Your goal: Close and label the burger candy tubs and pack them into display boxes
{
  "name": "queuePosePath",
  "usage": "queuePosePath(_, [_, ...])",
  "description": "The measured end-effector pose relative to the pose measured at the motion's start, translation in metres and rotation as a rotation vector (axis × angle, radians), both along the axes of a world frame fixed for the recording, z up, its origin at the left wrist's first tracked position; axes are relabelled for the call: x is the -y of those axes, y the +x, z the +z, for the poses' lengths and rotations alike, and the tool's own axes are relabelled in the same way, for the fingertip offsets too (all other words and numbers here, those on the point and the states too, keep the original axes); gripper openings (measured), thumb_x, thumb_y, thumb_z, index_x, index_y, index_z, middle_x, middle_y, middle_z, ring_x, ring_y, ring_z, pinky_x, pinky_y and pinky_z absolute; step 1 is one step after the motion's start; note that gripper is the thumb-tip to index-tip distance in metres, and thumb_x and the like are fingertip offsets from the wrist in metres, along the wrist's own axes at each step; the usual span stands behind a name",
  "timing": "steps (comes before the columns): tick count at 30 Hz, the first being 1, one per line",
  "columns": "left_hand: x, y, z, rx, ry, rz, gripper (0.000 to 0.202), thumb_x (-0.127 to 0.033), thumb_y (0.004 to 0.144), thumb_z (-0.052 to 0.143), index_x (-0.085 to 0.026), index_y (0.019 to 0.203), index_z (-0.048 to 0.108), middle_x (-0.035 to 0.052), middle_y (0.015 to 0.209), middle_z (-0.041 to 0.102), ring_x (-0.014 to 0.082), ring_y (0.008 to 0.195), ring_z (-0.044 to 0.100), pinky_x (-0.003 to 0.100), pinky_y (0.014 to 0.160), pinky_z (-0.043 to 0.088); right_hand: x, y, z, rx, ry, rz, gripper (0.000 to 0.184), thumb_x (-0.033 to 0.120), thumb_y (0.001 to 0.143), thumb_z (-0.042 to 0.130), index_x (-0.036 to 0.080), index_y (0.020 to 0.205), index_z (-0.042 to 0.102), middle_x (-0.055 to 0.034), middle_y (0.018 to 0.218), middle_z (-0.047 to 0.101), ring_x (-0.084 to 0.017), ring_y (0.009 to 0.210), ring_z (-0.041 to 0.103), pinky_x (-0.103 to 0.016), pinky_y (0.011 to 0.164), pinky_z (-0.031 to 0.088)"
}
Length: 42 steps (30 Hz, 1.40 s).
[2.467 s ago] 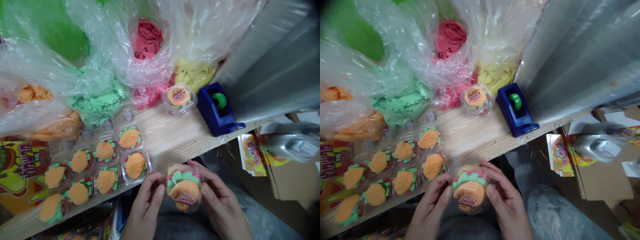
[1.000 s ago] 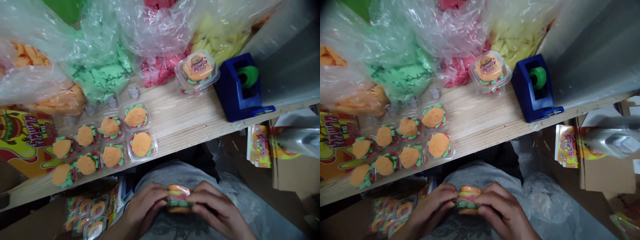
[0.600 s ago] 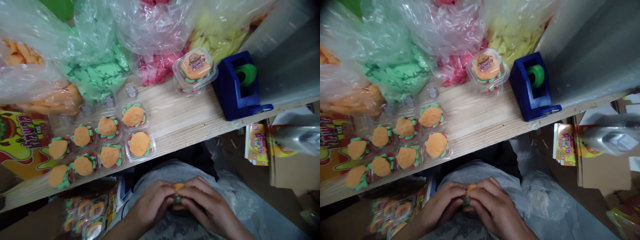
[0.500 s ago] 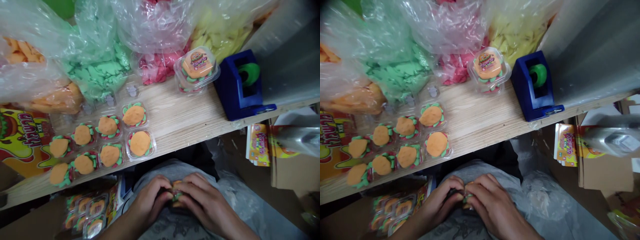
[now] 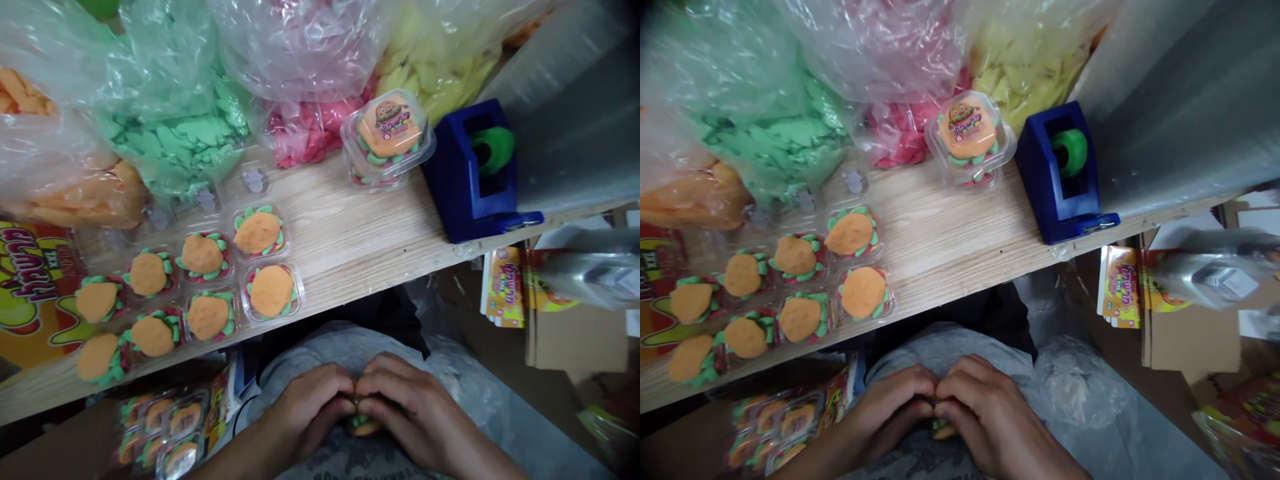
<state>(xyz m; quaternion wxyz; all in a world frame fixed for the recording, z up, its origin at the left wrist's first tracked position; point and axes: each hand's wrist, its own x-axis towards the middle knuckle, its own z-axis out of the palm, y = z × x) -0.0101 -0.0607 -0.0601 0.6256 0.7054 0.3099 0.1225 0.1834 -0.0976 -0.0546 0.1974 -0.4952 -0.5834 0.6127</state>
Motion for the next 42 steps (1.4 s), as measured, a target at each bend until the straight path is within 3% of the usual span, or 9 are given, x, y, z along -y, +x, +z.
queuePosePath(9, [0.001,0.015,-0.004,-0.131,0.199,-0.043,0.021,-0.018,0.092,0.031,-0.017,0.087,0.051,0.0034,0.072,0.057,0.0142,0.064,0.056,0.021,0.059,0.045,0.014,-0.006,-0.006,0.197,0.127,-0.086,0.016,0.012,0.088,0.041,0.018,0.084,0.055,-0.0045,0.078,0.059,-0.016,0.076,0.056,-0.027,0.067,0.048])
queuePosePath(12, [0.0,0.017,-0.001,-0.125,0.197,-0.083,0.022,-0.02,0.092,0.029,-0.018,0.082,0.049,0.0032,0.068,0.055,0.0141,0.06,0.054,0.021,0.055,0.043,0.014,0.0,-0.005,0.083,0.03,-0.067,0.013,0.013,0.086,0.047,0.018,0.076,0.054,-0.0019,0.075,0.057,-0.013,0.073,0.055,-0.023,0.064,0.045])
queuePosePath(16, [-0.006,0.015,0.003,-0.071,0.043,-0.173,0.018,-0.022,0.093,0.034,-0.018,0.083,0.049,0.0027,0.072,0.056,0.012,0.064,0.052,0.019,0.058,0.041,0.006,0.014,0.002,-0.084,-0.258,-0.07,0.011,0.016,0.084,0.055,0.019,0.073,0.056,0.0032,0.074,0.056,-0.008,0.07,0.055,-0.017,0.063,0.042])
queuePosePath(21, [-0.019,0.014,0.005,-0.155,-0.249,-0.271,0.014,-0.022,0.091,0.042,-0.018,0.084,0.053,-0.0007,0.077,0.058,0.0099,0.071,0.053,0.017,0.065,0.04,-0.008,0.019,0.002,-0.168,-0.482,-0.051,0.008,0.016,0.08,0.059,0.017,0.072,0.06,0.0046,0.07,0.057,-0.008,0.067,0.052,-0.017,0.059,0.039])
queuePosePath(25, [-0.025,0.013,0.006,-0.224,-0.292,-0.205,0.014,-0.025,0.091,0.045,-0.019,0.082,0.055,-0.0032,0.076,0.059,0.0093,0.071,0.054,0.017,0.065,0.04,-0.013,0.016,-0.002,-0.149,-0.422,-0.092,0.009,0.022,0.081,0.061,0.018,0.073,0.064,0.003,0.071,0.06,-0.01,0.07,0.055,-0.02,0.065,0.041])
queuePosePath(31, [-0.021,0.01,0.005,-0.223,-0.089,-0.116,0.021,-0.028,0.094,0.037,-0.02,0.084,0.054,-0.0021,0.078,0.057,0.0099,0.072,0.053,0.018,0.066,0.04,-0.005,0.013,0.008,-0.019,-0.13,-0.122,0.005,0.023,0.084,0.058,0.022,0.086,0.063,0.0013,0.081,0.059,-0.011,0.08,0.056,-0.02,0.071,0.043])
queuePosePath(36, [-0.011,0.014,0.003,-0.191,0.53,-0.104,0.024,-0.022,0.094,0.035,-0.014,0.08,0.053,0.0029,0.069,0.057,0.0145,0.064,0.048,0.025,0.059,0.037,-0.008,0.013,0.013,-0.008,-0.109,-0.089,0.003,0.021,0.085,0.056,0.022,0.083,0.058,0.001,0.083,0.056,-0.011,0.079,0.056,-0.02,0.07,0.044])
queuePosePath(38, [-0.008,0.015,0.001,-0.205,0.681,-0.101,0.024,-0.017,0.093,0.035,-0.013,0.078,0.053,0.0037,0.066,0.056,0.0148,0.06,0.045,0.025,0.056,0.036,-0.012,0.012,0.011,-0.002,-0.134,-0.085,0.007,0.018,0.086,0.054,0.022,0.081,0.058,0.001,0.082,0.057,-0.01,0.077,0.056,-0.02,0.069,0.044])
queuePosePath(42, [-0.009,0.014,-0.001,-0.121,0.589,-0.185,0.028,-0.016,0.094,0.029,-0.014,0.076,0.05,0.0036,0.065,0.055,0.0137,0.059,0.045,0.024,0.055,0.037,-0.012,0.011,0.004,-0.07,-0.231,-0.07,0.009,0.019,0.082,0.059,0.02,0.072,0.061,0.0024,0.073,0.059,-0.01,0.071,0.058,-0.019,0.064,0.044])
